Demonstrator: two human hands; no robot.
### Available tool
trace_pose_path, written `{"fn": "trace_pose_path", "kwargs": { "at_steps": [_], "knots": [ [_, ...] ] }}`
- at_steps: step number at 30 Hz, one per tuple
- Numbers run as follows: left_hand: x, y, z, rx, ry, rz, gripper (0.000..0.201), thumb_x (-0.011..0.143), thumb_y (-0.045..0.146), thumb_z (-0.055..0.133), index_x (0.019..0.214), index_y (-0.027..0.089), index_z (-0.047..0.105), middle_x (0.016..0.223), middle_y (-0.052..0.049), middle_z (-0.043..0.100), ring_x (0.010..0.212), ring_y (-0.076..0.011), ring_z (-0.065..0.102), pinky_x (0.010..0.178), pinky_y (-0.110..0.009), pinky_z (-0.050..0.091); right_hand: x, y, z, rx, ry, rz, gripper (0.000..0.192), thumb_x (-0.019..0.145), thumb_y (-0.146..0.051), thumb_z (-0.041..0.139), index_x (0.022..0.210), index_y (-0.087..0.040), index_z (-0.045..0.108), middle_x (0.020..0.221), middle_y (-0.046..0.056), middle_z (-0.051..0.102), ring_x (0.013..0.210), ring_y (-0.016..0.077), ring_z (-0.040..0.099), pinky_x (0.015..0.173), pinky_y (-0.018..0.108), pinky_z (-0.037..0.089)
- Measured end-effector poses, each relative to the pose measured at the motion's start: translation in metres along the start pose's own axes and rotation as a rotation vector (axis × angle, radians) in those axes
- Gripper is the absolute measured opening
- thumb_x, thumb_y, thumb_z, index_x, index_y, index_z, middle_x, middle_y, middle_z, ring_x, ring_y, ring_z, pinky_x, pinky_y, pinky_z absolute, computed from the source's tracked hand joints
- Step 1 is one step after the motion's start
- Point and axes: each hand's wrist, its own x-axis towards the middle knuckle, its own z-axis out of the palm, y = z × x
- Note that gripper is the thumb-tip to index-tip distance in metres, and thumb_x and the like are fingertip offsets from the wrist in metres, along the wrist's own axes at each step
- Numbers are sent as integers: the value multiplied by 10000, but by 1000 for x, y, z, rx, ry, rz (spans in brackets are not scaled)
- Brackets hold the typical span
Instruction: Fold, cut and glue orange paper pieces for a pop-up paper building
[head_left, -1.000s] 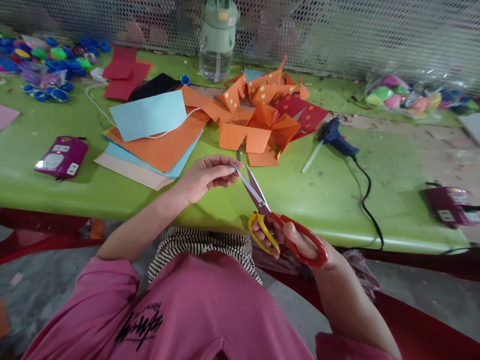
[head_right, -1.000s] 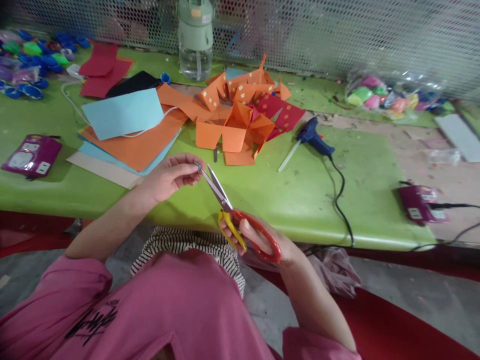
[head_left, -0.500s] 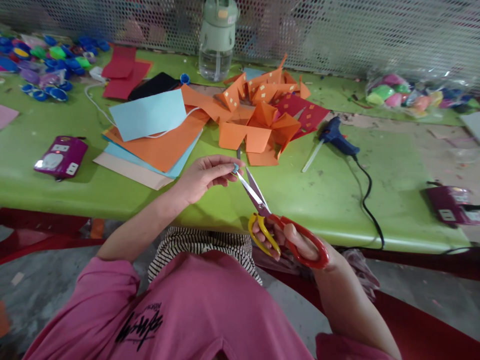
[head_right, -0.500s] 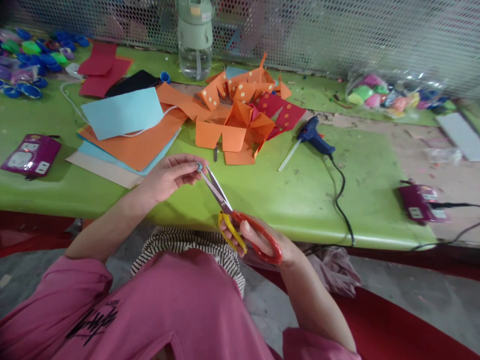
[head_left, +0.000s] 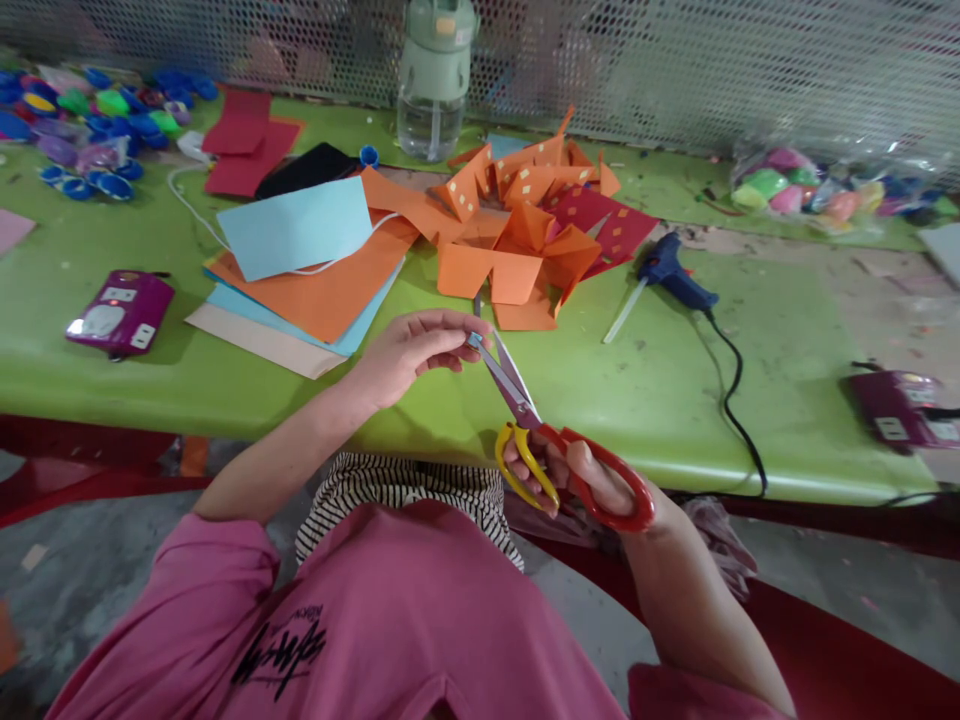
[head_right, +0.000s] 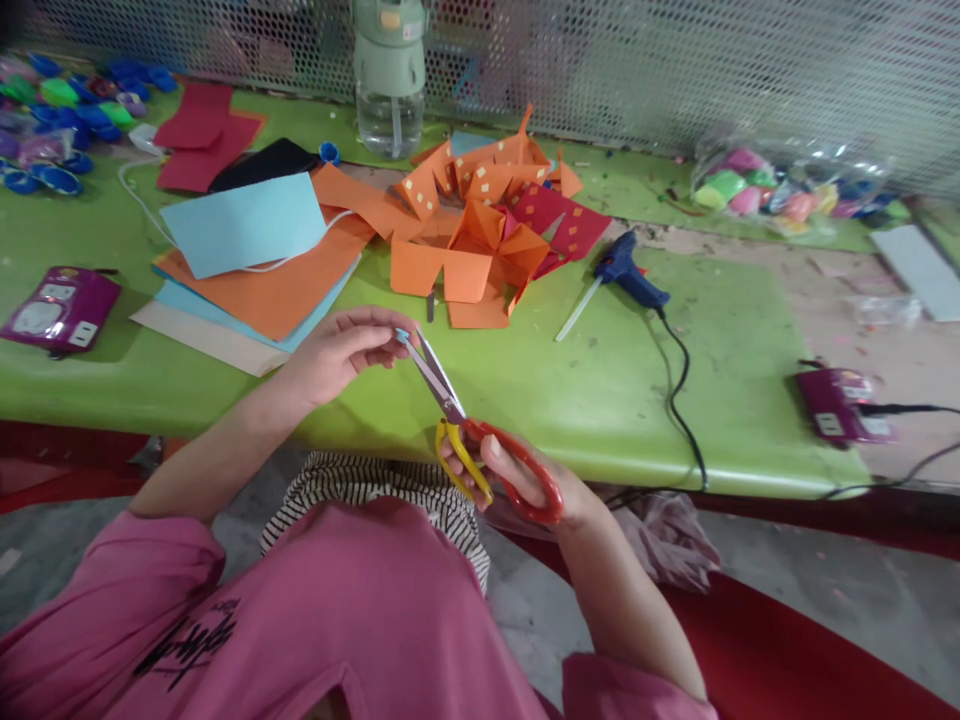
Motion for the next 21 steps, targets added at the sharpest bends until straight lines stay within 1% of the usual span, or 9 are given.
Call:
{"fn": "trace_pose_path", "kwargs": {
  "at_steps": [4,7,9,12,16,18,21],
  "knots": [
    [-1,2,2,30,0,8,283,847,431,669,926,168,737,912,-45,750,785,-109,683,664,-203,523,-1,2,-1,-22,7,4,670,877,-794,387,1111,-198,586,885,25,502,639,92,479,490,204,462],
    [-1,1,2,72,4,11,206,805,346,719,915,172,726,921,-32,751,793,-106,678,664,-203,515,-2,4,-2,-33,12,10,675,883,-791,380,1107,-192,599,897,31,493,664,96,482,490,202,461],
    [-1,0,1,78,-5,28,164,787,271,718,921,177,719,922,-24,754,793,-103,677,663,-202,510,-2,5,-3,-32,6,11,685,885,-792,371,1132,-195,596,894,31,493,670,99,487,492,202,461],
    [-1,-1,-1,54,-34,46,174,773,209,709,945,184,714,904,-11,758,772,-93,678,649,-192,502,-3,3,-3,-57,-7,1,669,878,-792,390,1127,-204,590,900,30,494,668,101,493,507,214,472],
    [0,0,-1,33,-50,-28,157,766,232,724,916,186,716,888,-5,756,750,-89,684,674,-200,507,-1,-9,5,-71,1,3,605,878,-766,438,1100,-221,577,902,24,501,654,98,484,528,222,472],
    [0,0,-1,36,-61,-76,158,761,264,738,897,186,715,907,-9,757,755,-93,688,695,-210,512,-1,-14,9,-62,20,1,586,878,-755,458,1083,-218,575,894,19,486,649,95,464,519,217,456],
    [0,-1,-1,34,-89,-107,185,753,295,761,900,190,718,946,-14,758,770,-98,693,716,-221,515,-2,-17,12,-110,34,10,575,889,-745,449,1070,-214,575,895,25,488,657,103,463,527,228,471]
  ]
}}
